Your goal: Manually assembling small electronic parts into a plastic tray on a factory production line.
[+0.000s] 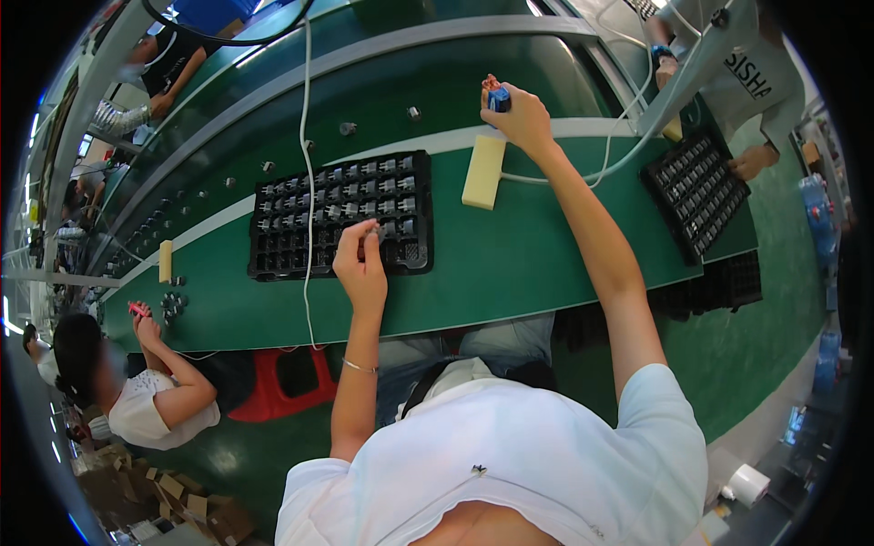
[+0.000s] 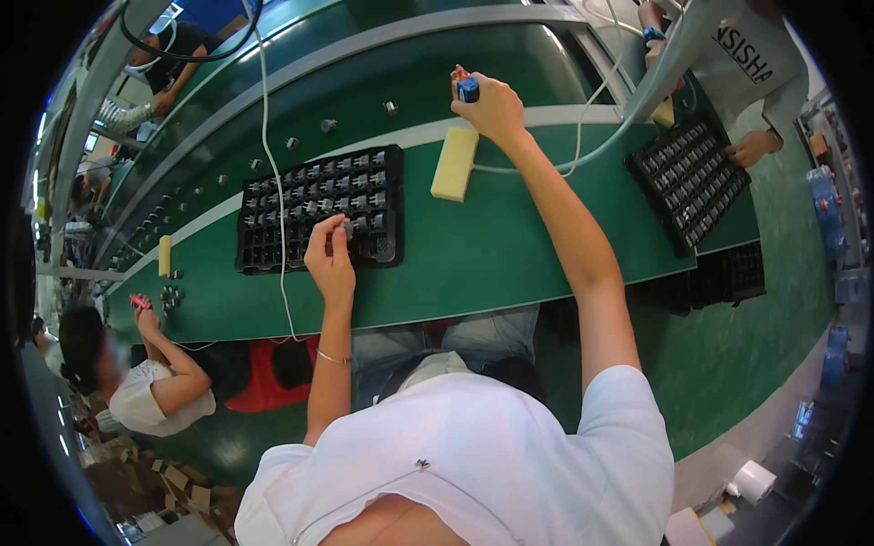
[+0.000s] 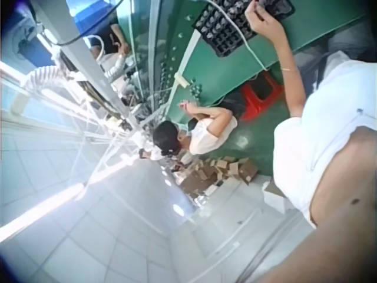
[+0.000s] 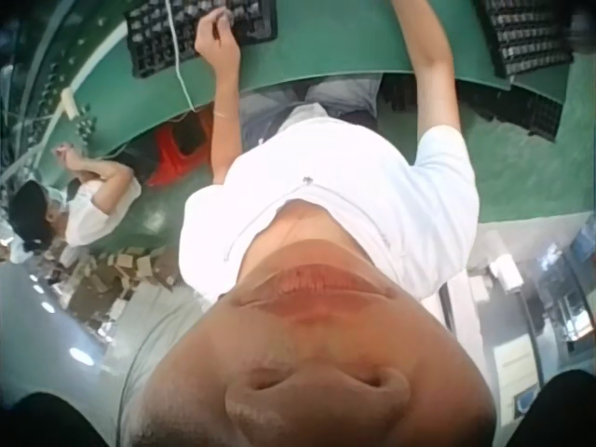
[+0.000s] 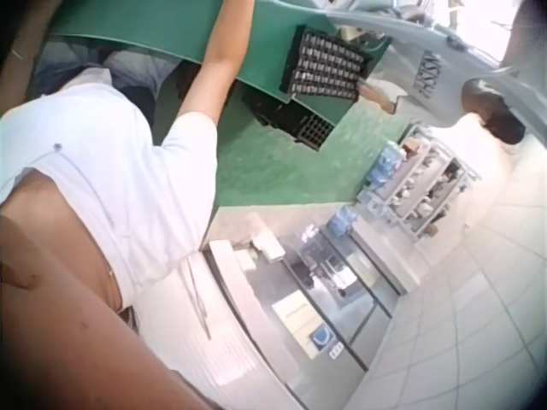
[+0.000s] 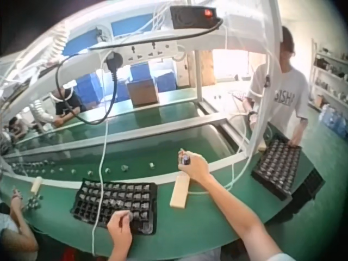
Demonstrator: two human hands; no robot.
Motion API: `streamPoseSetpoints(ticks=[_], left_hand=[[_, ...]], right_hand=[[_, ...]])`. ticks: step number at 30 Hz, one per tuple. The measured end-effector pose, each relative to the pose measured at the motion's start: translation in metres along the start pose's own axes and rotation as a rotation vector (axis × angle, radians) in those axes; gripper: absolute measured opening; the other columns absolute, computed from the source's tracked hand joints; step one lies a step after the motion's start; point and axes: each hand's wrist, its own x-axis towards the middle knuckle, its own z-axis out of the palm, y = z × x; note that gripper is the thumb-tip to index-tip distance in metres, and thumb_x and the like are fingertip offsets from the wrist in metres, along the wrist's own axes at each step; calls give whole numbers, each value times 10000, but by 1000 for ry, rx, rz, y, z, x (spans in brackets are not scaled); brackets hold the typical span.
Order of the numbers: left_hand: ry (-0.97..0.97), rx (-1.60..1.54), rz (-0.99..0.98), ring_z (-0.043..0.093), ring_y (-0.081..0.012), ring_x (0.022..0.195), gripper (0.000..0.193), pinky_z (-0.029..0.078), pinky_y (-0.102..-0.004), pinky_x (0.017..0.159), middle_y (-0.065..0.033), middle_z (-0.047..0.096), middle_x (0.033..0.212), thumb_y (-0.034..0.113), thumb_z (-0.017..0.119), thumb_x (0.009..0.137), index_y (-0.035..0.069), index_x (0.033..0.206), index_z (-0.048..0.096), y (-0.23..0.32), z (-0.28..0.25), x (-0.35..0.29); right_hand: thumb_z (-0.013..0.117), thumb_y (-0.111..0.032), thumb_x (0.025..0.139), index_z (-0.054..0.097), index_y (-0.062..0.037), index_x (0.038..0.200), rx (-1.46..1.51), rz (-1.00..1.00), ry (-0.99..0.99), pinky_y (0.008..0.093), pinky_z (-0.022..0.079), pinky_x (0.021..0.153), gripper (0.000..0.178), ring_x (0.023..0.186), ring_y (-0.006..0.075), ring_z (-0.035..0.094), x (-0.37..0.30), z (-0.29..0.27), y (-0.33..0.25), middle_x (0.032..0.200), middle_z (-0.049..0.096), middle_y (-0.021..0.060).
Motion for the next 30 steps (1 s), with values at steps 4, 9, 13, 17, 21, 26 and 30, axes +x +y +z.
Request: streamPoseSetpoints(ticks=[4,9,13,17,21,26,30], left_hand=[[-52,-587,-413,668,-142,743,176,547,-221,632,-109,702,977,73,549,1018,-6,1128,662,17,-1,-10],[-18,-1072,-641,660,-161,724,211,548,-249,627,-180,709,1005,160,592,1012,-6,1138,630,10,-10,-14],[16,-1275,-816,647,-190,762,278,522,-268,634,-145,697,1011,243,562,1030,12,1177,609,3,-11,-16],[-140,-1445,-895,630,-204,850,345,503,-275,660,-118,663,1093,284,492,1059,21,1265,576,3,0,-11],[-230,-1453,-888,585,-226,947,439,522,-279,700,-153,613,1203,222,493,1049,-14,1418,472,19,9,-3],[-232,-1105,-721,726,-256,973,396,613,-274,759,-189,677,1155,10,613,942,-38,1328,537,50,14,4],[-155,-732,-482,730,-186,890,257,581,-235,684,-140,701,1086,1,662,912,-34,1160,604,59,23,11]], right_hand=[[758,-326,700,648,-73,909,-103,-25,9,471,548,719,347,835,390,677,34,27,22,862,701,166],[761,-344,720,680,-57,976,-175,-72,-30,465,546,737,393,838,389,684,43,41,28,872,710,185],[748,-350,733,685,-58,982,-158,-60,-57,449,546,725,389,811,388,677,39,33,13,877,712,184],[761,-292,743,706,-45,937,66,6,-162,358,543,693,319,746,265,697,20,13,-29,848,724,118],[744,-187,836,695,-17,1064,691,-28,-296,292,539,755,288,792,156,675,-38,1,-68,917,707,56],[712,-198,888,647,-10,1214,991,195,-672,192,468,637,383,783,52,621,-84,-22,-93,950,687,36],[631,-311,953,627,-34,1281,1140,258,-767,155,364,521,429,695,4,548,-102,-13,-93,955,686,21]])
